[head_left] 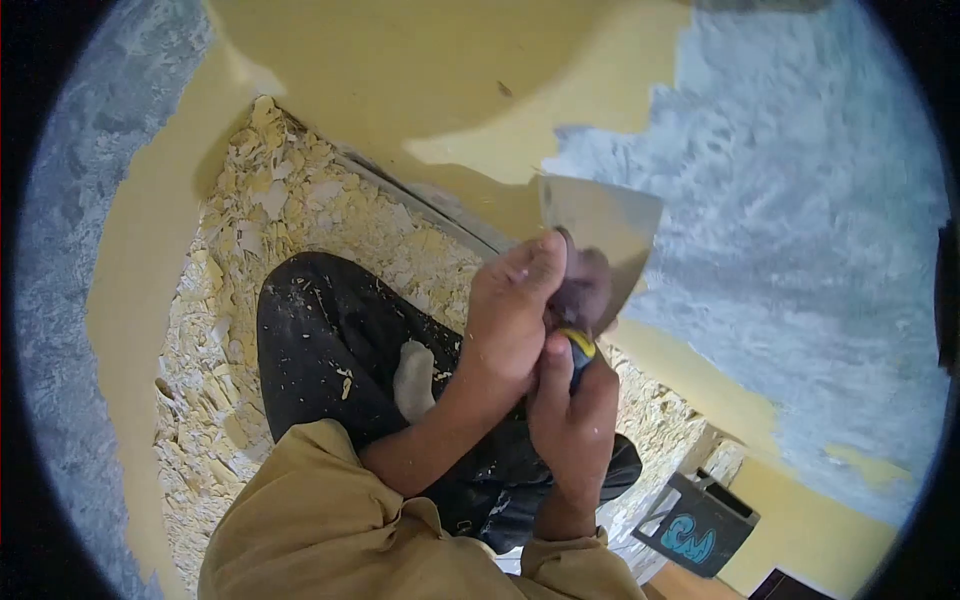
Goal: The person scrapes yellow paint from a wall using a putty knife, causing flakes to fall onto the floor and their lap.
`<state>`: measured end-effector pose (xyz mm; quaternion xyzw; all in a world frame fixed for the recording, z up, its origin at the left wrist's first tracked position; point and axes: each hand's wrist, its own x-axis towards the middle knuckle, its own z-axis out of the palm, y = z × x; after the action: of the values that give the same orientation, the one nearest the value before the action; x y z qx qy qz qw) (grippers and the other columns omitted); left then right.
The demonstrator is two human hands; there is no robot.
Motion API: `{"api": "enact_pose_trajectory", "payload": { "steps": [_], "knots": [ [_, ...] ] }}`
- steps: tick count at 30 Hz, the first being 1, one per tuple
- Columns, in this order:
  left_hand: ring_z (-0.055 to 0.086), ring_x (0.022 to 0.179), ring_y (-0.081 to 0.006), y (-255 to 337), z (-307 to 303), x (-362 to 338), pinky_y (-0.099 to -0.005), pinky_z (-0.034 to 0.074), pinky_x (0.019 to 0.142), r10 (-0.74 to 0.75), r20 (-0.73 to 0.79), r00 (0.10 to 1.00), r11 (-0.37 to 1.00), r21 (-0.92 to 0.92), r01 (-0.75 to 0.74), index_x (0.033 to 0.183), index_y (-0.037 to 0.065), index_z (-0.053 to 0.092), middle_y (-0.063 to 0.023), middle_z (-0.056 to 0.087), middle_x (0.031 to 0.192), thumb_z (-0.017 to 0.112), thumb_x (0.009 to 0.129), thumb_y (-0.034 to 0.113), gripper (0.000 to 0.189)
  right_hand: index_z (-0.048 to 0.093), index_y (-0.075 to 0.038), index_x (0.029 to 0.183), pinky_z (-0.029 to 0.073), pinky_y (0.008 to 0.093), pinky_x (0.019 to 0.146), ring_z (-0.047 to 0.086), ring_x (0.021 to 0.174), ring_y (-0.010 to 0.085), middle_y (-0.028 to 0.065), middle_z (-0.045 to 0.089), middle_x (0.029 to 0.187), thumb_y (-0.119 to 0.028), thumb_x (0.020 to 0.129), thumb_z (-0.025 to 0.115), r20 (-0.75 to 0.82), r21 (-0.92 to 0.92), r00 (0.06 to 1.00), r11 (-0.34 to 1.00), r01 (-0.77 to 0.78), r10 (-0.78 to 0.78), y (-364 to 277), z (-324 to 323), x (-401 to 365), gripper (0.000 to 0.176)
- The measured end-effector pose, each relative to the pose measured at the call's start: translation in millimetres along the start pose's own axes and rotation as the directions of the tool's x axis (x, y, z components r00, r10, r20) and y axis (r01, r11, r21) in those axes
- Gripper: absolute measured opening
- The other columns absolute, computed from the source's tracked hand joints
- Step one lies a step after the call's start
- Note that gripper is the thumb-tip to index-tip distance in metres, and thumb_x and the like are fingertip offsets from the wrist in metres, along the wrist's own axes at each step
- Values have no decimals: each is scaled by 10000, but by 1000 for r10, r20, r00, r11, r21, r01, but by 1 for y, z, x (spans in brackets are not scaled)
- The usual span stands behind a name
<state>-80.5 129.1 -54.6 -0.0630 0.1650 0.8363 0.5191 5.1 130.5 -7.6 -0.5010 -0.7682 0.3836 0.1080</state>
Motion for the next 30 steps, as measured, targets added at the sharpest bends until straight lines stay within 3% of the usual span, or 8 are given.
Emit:
{"api": "enact_pose_trajectory", "payload": {
  "steps": [3,5,8,10,12,15,21,30],
  "knots": [
    [475,522,-109,7,10,-5,-249,407,498,34,-75,997,997,72,-28,720,76,486,-36,525,636,473,952,361,368,569,61,959,476,445,597,602,718,454,263,610,748,-212,903,546,32,61,996,995,81,-83,2,1,4,280],
    [527,600,-129,21,-15,13,-267,447,583,277,-11,961,902,349,-256,795,62,536,-45,552,680,454,957,375,361,568,57,1000,446,367,525,601,570,310,203,599,677,-173,912,535,50,-34,954,954,297,-295,-6,19,28,248],
    [544,666,-123,100,0,22,-261,445,642,316,68,946,917,233,-324,863,50,566,-45,568,712,441,958,381,366,568,49,954,444,420,527,586,627,404,265,573,705,-159,890,553,55,-94,834,828,552,-549,-52,58,61,218],
    [542,650,-121,113,-1,17,-266,444,636,278,-116,954,930,280,-237,871,55,565,-43,570,710,457,950,376,348,569,36,903,432,435,526,565,617,416,245,569,686,-165,888,556,100,239,922,908,344,-375,-61,72,50,201],
    [486,615,-110,107,-3,11,-247,389,568,348,-115,930,864,423,-271,843,77,532,-3,515,690,411,954,456,413,550,28,866,420,405,493,575,544,330,176,574,645,-186,911,535,-58,136,885,875,465,-462,-51,84,36,219],
    [472,601,-108,81,-31,8,-239,377,565,161,-73,984,930,345,-127,818,72,539,-4,516,684,434,945,449,411,494,64,948,459,433,555,603,652,428,255,586,690,-219,913,509,232,305,962,950,67,-142,-17,71,20,285],
    [401,523,-67,29,-21,8,-212,316,485,66,-31,997,955,291,-54,685,52,541,19,463,595,533,931,322,364,512,-4,899,320,213,438,423,503,49,0,493,632,-259,976,405,32,456,994,883,-108,105,7,39,-13,288],
    [370,534,-70,20,-32,9,-243,286,492,118,72,990,853,503,-138,661,51,497,22,436,585,433,962,386,455,492,-27,810,316,213,419,429,487,60,1,498,617,-276,977,405,-48,503,998,864,-6,35,26,52,-9,312]
  ]
}}
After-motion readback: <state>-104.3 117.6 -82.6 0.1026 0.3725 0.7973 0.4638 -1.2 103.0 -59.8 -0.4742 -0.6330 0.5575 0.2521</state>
